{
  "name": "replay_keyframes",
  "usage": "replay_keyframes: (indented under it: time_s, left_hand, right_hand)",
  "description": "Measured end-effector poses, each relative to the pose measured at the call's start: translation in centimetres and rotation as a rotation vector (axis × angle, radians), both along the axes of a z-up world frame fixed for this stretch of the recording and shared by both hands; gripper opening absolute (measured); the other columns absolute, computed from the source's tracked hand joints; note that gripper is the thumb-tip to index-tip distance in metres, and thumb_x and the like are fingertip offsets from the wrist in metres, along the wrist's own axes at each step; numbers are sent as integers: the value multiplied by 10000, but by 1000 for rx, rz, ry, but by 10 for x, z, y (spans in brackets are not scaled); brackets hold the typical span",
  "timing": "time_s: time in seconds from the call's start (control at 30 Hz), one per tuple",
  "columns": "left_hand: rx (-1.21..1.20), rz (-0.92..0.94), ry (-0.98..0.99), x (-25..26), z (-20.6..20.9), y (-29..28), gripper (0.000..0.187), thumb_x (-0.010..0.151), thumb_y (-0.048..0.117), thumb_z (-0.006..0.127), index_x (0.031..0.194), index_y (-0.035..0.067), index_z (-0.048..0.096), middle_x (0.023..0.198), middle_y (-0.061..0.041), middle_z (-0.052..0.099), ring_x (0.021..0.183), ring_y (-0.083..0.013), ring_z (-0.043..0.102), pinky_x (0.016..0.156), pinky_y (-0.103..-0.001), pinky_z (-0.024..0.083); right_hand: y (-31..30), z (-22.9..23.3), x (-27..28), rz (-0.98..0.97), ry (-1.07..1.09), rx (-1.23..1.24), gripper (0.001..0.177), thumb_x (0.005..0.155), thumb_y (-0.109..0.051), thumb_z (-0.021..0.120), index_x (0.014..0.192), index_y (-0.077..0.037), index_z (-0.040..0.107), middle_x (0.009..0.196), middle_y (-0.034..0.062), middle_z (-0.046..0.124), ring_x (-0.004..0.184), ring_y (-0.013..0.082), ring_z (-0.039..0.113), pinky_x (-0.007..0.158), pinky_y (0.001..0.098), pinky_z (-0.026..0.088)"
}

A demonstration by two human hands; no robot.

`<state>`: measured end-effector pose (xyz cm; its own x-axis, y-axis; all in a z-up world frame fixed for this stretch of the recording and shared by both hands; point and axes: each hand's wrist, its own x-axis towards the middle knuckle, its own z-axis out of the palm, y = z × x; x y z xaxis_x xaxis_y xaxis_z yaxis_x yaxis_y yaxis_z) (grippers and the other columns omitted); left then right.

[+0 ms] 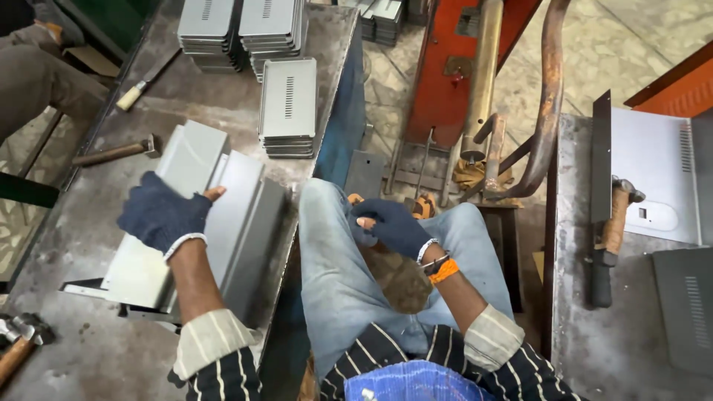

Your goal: The recorder is using a spot welding machine to join metal components and assemble box-shaped enclosures.

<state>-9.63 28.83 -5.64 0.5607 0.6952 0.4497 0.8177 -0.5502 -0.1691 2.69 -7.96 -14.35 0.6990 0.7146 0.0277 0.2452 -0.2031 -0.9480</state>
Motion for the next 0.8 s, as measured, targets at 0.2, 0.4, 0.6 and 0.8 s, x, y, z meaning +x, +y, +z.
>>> replay_keyframes:
  time_s: [0.2, 0.4, 0.6, 0.8]
  left_hand:
    - [-33, -143, -83, 2, 2, -13, 971, 476, 846, 877, 1023, 71, 671, 897, -148, 694, 808, -349, 658, 721, -501, 474]
    - [97, -397, -195, 10, 78, -62, 819, 615, 631, 947, 1138, 74, 652, 971, -132, 683, 877, -339, 650, 745, -505, 461]
    - [9, -1040, -2, 24, 156, -135, 903, 486, 404, 941, 1298, 125, 663, 959, -131, 650, 902, -354, 623, 761, -511, 432]
    - [-257, -1527, 189, 54, 161, -186, 754, 438, 353, 946, 1058, 13, 686, 1015, -197, 663, 950, -386, 619, 837, -493, 463]
  right_hand:
    - [-5, 36, -5, -10, -37, 6, 310, 925, -248, 696, 1176, -68, 719, 1067, 99, 758, 925, 201, 714, 845, 339, 560]
    - [14, 136, -29, -110, -395, 80, 395, 965, -353, 706, 1279, -114, 673, 1159, 108, 731, 989, 285, 703, 873, 363, 548]
    - [52, 197, -56, -194, -1048, -34, 885, 785, -296, 756, 1561, -74, 392, 1579, 152, 472, 1473, 376, 473, 1262, 528, 304]
    - [6, 224, -68, -328, -767, -298, 1030, 692, -272, 847, 1565, -107, 327, 1377, 170, 537, 1168, 351, 565, 1002, 528, 401]
